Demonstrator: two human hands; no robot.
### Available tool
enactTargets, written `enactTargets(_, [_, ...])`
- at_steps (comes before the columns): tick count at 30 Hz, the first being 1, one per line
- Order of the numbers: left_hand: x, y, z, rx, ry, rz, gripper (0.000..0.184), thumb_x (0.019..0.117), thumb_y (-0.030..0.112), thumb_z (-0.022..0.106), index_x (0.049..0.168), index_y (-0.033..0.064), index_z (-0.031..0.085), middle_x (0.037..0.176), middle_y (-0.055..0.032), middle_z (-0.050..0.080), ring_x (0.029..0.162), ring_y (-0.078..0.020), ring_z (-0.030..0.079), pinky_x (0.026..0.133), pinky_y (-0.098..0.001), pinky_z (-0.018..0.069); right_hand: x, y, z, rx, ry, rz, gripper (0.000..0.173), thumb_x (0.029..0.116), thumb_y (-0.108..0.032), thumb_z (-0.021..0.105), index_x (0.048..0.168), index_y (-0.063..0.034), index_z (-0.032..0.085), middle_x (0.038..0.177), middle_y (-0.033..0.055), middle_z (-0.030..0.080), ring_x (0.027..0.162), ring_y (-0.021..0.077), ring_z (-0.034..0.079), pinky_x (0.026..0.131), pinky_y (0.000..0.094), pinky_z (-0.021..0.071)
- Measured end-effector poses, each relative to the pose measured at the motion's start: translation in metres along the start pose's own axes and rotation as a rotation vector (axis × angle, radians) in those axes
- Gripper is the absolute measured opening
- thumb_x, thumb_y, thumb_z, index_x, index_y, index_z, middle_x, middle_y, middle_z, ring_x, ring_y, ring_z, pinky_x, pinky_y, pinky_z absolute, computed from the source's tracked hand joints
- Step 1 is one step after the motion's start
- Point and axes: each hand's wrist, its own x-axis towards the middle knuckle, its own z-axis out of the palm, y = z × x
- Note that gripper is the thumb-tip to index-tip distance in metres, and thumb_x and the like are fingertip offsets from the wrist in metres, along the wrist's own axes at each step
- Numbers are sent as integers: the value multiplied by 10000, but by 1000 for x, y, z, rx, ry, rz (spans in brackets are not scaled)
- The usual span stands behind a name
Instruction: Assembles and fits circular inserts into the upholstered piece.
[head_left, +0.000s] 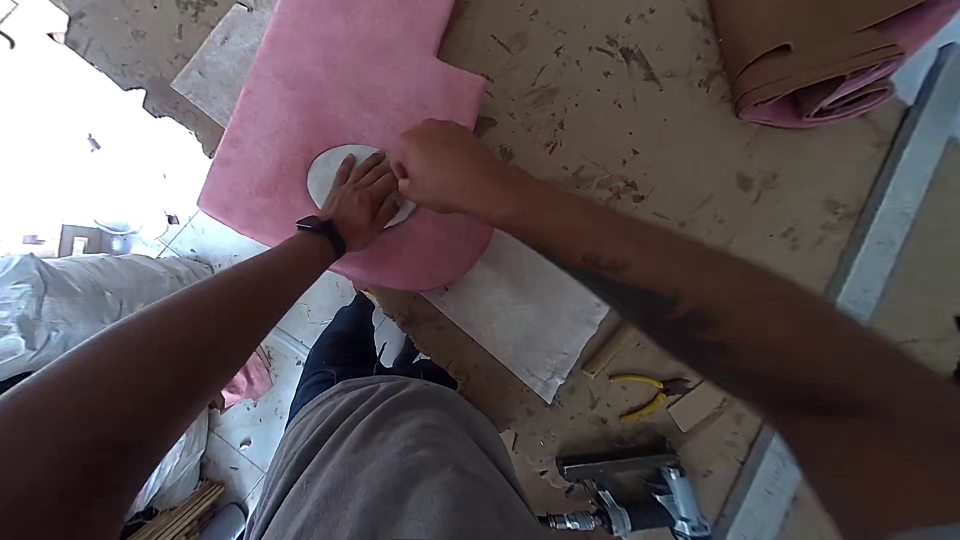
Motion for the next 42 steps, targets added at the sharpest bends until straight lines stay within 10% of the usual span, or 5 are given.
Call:
enactTargets(4, [13, 21, 7, 148, 12, -118, 639, 1045, 586, 211, 1513, 240, 475, 1632, -32, 384, 1561, -283, 238, 1224, -690, 115, -22, 2, 30, 732, 679, 92, 294, 1013, -308, 612, 809, -110, 686, 739, -16, 666, 685, 110, 659, 640, 350, 576])
enactTargets(8, [19, 22, 3, 231, -103, -117, 672, 1038, 599, 129, 1645, 325, 225, 1742, -21, 78, 1600, -315, 31, 1192, -759, 12, -40, -10, 82, 1482, 1052, -216, 460, 1080, -224, 383, 675, -52, 517, 617, 108, 591, 595, 287, 661, 637, 513, 617])
enactTargets(13, [26, 17, 1, 262, -156, -47, 667, 1050, 552, 135, 1660, 288, 177, 1743, -43, 56, 1599, -333, -15, 1219, -719, -10, -47, -21, 120, 1571, 1005, -366, 581, 1079, -495, 390, 654, -109, 478, 556, 43, 499, 502, 192, 541, 514, 369, 510])
enactTargets(19, [24, 16, 1, 227, -136, -40, 662, 1052, 540, 192, 1659, 275, 195, 1743, -43, 56, 1598, -337, -22, 1223, -710, -8, -5, -25, 86, 1646, 902, -98, 547, 1107, -429, 314, 648, -150, 417, 505, -6, 405, 398, 117, 383, 379, 284, 349])
enactTargets(42, [27, 17, 1, 199, -215, -92, 669, 1049, 479, 288, 1649, 189, 234, 1736, -31, 121, 1599, -318, -31, 1221, -701, -52, 28, -21, 73, 1571, 758, 74, 518, 1112, -341, 322, 646, -128, 397, 521, 23, 389, 416, 156, 383, 392, 313, 329])
